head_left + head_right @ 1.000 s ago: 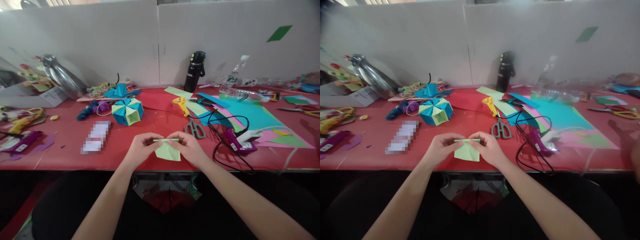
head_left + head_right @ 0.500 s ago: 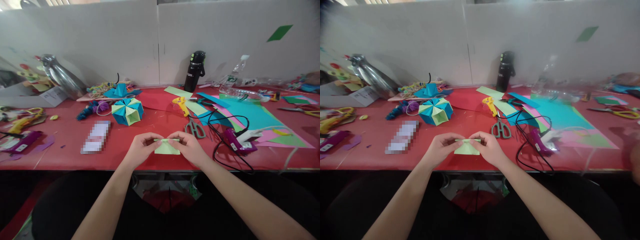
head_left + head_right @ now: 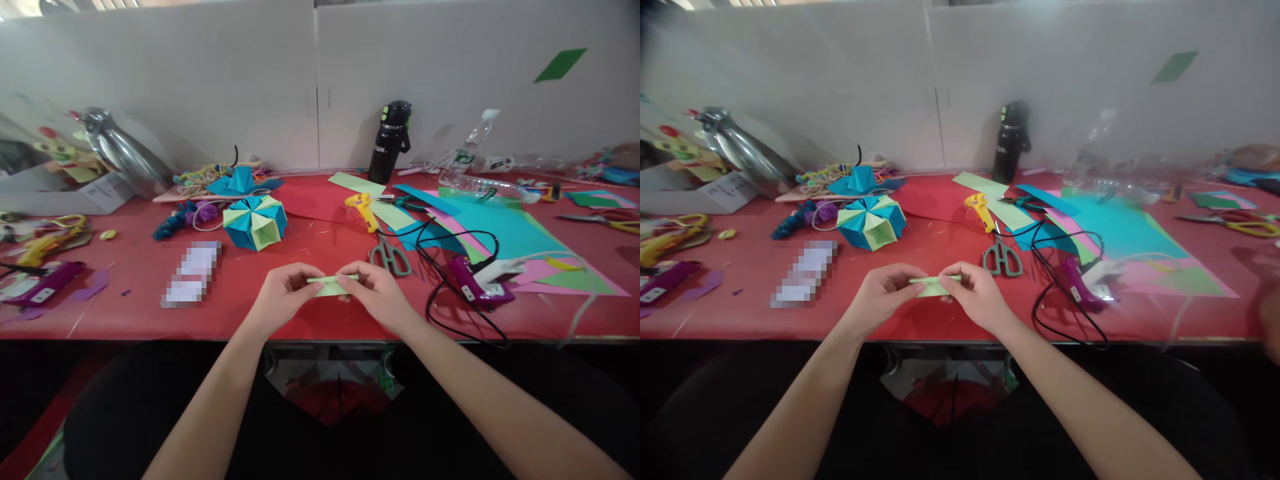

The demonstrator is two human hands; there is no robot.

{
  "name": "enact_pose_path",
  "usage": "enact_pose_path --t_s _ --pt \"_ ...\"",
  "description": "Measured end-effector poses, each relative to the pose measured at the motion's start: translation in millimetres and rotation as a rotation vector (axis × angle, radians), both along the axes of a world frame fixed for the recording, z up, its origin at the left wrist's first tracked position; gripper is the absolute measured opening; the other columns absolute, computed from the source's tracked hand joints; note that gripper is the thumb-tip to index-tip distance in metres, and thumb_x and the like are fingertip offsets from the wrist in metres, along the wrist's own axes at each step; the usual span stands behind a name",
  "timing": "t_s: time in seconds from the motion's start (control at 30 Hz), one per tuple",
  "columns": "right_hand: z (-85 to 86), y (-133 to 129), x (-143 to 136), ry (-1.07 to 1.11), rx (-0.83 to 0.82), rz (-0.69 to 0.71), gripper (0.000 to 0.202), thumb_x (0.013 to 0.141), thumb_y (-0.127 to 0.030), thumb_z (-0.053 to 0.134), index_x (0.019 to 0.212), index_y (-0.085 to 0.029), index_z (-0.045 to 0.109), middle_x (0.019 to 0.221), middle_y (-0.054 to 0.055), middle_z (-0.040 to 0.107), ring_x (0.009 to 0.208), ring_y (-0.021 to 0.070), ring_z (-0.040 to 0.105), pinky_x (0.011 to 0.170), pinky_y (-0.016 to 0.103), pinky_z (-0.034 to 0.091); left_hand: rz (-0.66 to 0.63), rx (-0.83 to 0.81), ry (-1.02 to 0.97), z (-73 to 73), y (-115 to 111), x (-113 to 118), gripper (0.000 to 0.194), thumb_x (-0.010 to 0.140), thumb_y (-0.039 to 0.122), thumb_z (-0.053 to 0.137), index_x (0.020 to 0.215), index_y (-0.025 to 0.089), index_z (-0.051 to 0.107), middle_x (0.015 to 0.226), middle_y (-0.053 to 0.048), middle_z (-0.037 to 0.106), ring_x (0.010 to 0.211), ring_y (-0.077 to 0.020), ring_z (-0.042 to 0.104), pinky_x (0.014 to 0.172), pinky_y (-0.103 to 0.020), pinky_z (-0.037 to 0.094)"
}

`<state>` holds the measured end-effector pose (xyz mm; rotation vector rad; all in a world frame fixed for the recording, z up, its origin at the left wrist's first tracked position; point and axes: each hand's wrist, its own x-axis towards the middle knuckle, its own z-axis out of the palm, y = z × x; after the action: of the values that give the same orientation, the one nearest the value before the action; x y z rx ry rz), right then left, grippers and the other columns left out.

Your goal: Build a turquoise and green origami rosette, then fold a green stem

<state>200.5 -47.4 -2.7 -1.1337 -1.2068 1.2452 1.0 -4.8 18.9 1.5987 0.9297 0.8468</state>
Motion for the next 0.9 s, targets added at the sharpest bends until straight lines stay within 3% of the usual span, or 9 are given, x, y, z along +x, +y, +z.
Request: enact_pose_path --t_s 0.17,0.43,0.73,0.9 --pt "0.8 -1.8 1.4 -0.094 0.083 0.012 0.020 0.085 -0.038 0.072 0.095 -0.021 0.069 0.087 0.002 0.070 0.076 0.0160 0.066 0.071 0.030 0.055 -0.050 -0.126 -0.033 1.6 -1.1 0.4 0.027 0.086 0.039 0.072 0.097 0.014 0.074 0.087 -0.007 0.075 0.075 -0.0180 0.070 0.067 -0.028 0.058" --pt "3.6 -1.5 -1.4 -0.002 -0.008 0.021 0.024 0.085 -0.039 0.073 0.094 -0.017 0.069 0.077 0.004 0.074 0.069 0.0152 0.069 0.069 0.030 0.056 -0.043 -0.030 -0.011 -2.7 -0.1 -3.1 0.023 0.084 0.034 0.076 0.095 0.014 0.075 0.085 -0.006 0.075 0.074 -0.0152 0.067 0.073 -0.026 0.056" --pt "0.3 -1.1 0.6 -0.043 0.057 0.003 0.021 0.080 -0.032 0.078 0.093 -0.019 0.070 0.082 0.002 0.071 0.074 0.0150 0.067 0.069 0.029 0.056 -0.168 -0.094 0.060 -1.6 -0.7 -3.1 0.024 0.090 0.037 0.069 0.097 0.015 0.074 0.084 -0.005 0.074 0.075 -0.0150 0.069 0.073 -0.026 0.056" --pt "2.6 -3.0 -0.1 -0.014 0.118 0.029 0.015 0.082 -0.033 0.076 0.086 -0.021 0.069 0.083 0.002 0.070 0.077 0.0158 0.066 0.072 0.030 0.055 -0.215 0.039 0.096 -7.1 -5.0 4.6 0.011 0.089 0.028 0.069 0.093 0.018 0.073 0.087 -0.002 0.073 0.084 -0.0153 0.068 0.081 -0.026 0.054"
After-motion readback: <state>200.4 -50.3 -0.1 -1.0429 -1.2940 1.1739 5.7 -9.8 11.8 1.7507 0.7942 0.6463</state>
